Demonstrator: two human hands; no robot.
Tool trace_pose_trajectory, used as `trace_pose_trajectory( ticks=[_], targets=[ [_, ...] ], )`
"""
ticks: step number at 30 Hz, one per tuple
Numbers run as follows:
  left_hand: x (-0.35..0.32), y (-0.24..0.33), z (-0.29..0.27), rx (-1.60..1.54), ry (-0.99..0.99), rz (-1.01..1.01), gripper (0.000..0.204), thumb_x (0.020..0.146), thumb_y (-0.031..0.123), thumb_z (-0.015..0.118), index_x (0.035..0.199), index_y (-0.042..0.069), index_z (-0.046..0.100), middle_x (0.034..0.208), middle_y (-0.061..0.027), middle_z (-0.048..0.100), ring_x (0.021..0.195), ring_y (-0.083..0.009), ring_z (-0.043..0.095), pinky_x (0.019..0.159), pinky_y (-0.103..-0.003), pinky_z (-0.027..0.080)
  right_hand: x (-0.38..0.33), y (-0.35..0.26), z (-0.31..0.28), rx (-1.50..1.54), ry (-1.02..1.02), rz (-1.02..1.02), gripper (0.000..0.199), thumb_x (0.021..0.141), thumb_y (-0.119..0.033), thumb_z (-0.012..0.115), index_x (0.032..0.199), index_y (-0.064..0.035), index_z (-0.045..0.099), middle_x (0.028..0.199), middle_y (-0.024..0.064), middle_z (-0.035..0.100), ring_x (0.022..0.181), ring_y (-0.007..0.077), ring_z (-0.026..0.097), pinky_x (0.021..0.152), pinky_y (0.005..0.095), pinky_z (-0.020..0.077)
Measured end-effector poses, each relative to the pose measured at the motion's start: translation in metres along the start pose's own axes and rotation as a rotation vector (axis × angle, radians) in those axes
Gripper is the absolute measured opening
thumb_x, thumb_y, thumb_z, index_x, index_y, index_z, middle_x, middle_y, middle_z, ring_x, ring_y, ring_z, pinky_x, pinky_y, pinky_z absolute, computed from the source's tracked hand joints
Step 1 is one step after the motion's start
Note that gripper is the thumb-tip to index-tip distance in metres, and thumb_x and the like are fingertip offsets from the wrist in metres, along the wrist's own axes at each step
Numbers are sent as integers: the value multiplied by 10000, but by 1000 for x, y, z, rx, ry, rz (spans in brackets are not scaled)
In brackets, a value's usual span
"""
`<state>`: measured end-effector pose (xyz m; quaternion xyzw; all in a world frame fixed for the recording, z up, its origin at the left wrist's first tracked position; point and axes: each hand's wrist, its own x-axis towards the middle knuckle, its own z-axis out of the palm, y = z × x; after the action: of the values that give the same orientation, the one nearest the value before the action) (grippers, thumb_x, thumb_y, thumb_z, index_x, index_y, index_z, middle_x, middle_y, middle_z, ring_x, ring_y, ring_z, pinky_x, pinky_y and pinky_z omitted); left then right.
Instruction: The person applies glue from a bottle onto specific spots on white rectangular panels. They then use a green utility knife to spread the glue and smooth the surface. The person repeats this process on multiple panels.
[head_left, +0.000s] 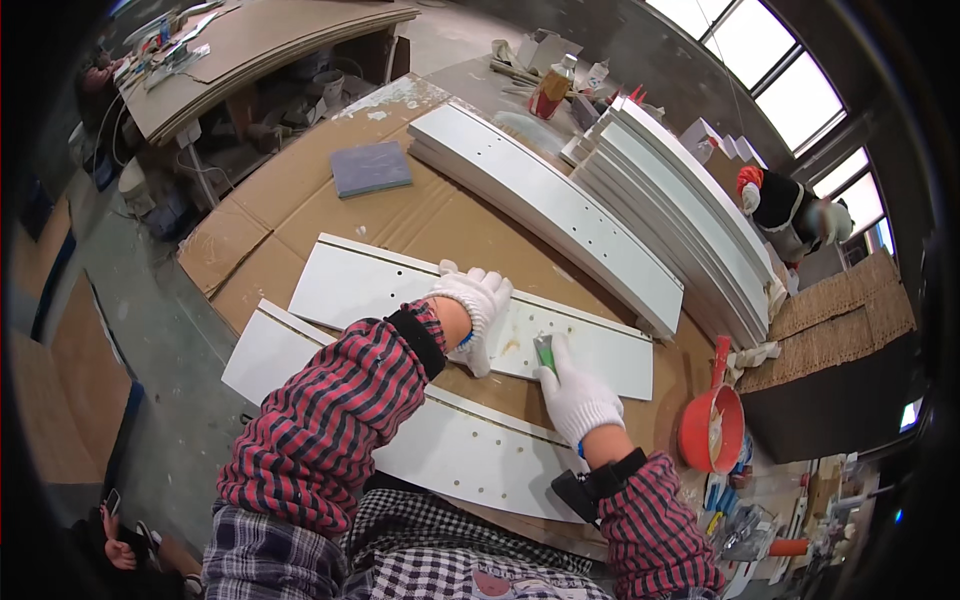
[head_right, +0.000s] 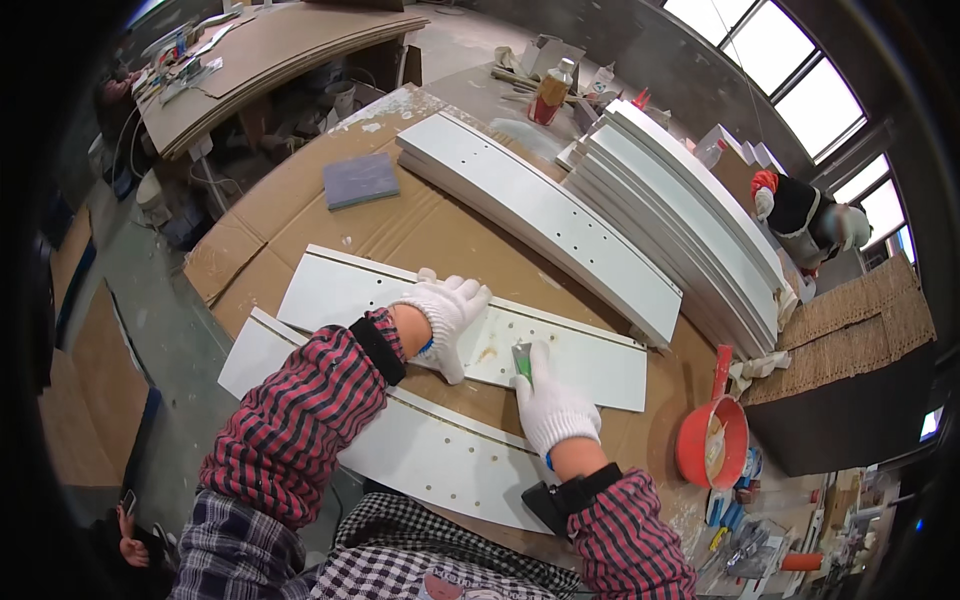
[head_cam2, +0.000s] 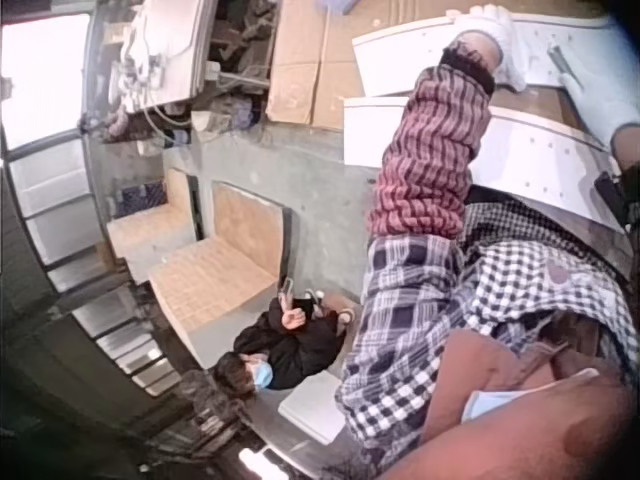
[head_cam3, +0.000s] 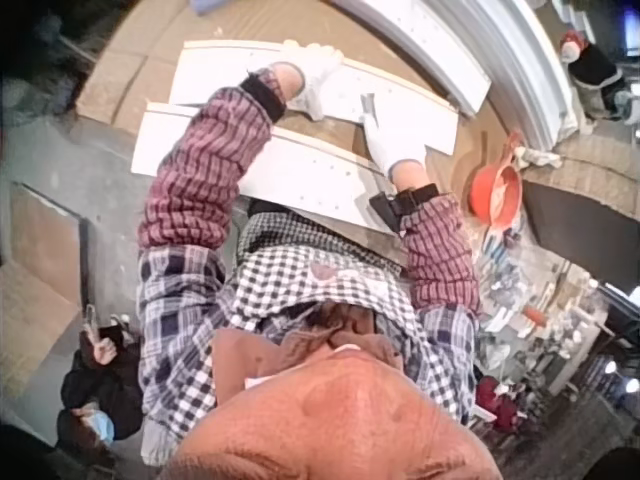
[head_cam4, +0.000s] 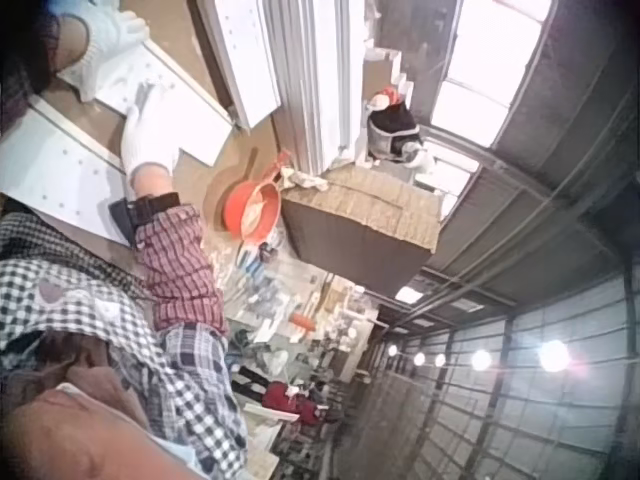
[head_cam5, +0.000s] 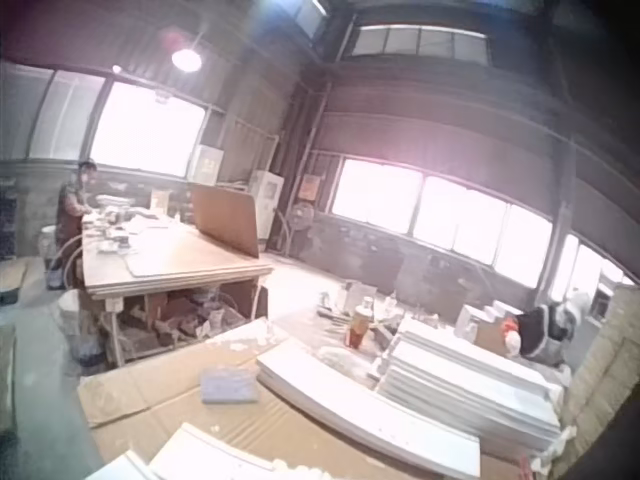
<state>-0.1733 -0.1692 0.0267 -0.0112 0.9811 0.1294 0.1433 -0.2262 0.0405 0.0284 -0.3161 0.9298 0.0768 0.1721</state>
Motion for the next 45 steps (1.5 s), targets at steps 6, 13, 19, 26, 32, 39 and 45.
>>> trace_pose_trajectory(
  ticks=[6, 13, 19, 26, 32, 39, 45],
  targets=[
    [-2, -2, 4, -2, 5, -1, 1042, 484, 475, 868, 1331, 6, 484, 1266, -144, 559, 1222, -296, 522, 998, -496, 384, 14, -2, -8, 77, -48, 93, 630, 1002, -444, 383, 1551, -199, 196, 1119, 288, 654, 991, 480, 645, 851, 571, 495],
    [-1, -2, 1, 6, 15, 3, 994, 499, 461, 864, 1305, 10, 497, 1243, -144, 563, 1216, -302, 522, 990, -493, 395, 26, 1, -9, 120, -87, 135, 626, 993, -453, 404, 1543, -230, 205, 1240, 256, 618, 1068, 475, 626, 889, 601, 484],
    [-2, 2, 0, 0, 2, 7, 1019, 498, 450, 865, 1330, 5, 481, 1250, -148, 555, 1221, -303, 517, 998, -494, 386, 9, 27, -23, 138, -124, 156, 625, 990, -447, 419, 1533, -199, 235, 1144, 264, 662, 1037, 468, 638, 895, 557, 483],
    [7, 22, -3, 8, -10, -44, 1102, 470, 451, 891, 1387, 34, 444, 1300, -145, 532, 1256, -316, 493, 993, -620, 358, -30, 62, -8, 115, -99, 44, 597, 989, -455, 426, 1514, -218, 274, 1103, 250, 677, 958, 448, 666, 828, 524, 508],
    [24, 34, -1, 22, -44, -32, 1139, 445, 454, 896, 1388, 15, 435, 1350, -152, 503, 1293, -317, 466, 1017, -664, 327, -2, 53, -10, 126, -107, 8, 602, 991, -463, 420, 1517, -238, 232, 1027, 242, 697, 905, 457, 675, 787, 548, 514],
    [20, 32, -1, 49, -41, -4, 1144, 463, 447, 862, 1410, -6, 407, 1298, -160, 515, 1267, -318, 476, 1019, -623, 338, -5, 43, 5, 18, 144, -83, 588, 995, -451, 422, 1510, -258, 213, 1063, 250, 689, 906, 470, 675, 770, 575, 511],
    [23, 31, 2, 54, -36, -6, 1148, 467, 445, 858, 1412, -16, 399, 1298, -162, 515, 1265, -320, 477, 1019, -613, 341, -2, 35, -15, 111, -72, 35, 569, 1002, -423, 419, 1508, -241, 235, 1042, 250, 692, 891, 468, 676, 767, 571, 515]
  ],
)
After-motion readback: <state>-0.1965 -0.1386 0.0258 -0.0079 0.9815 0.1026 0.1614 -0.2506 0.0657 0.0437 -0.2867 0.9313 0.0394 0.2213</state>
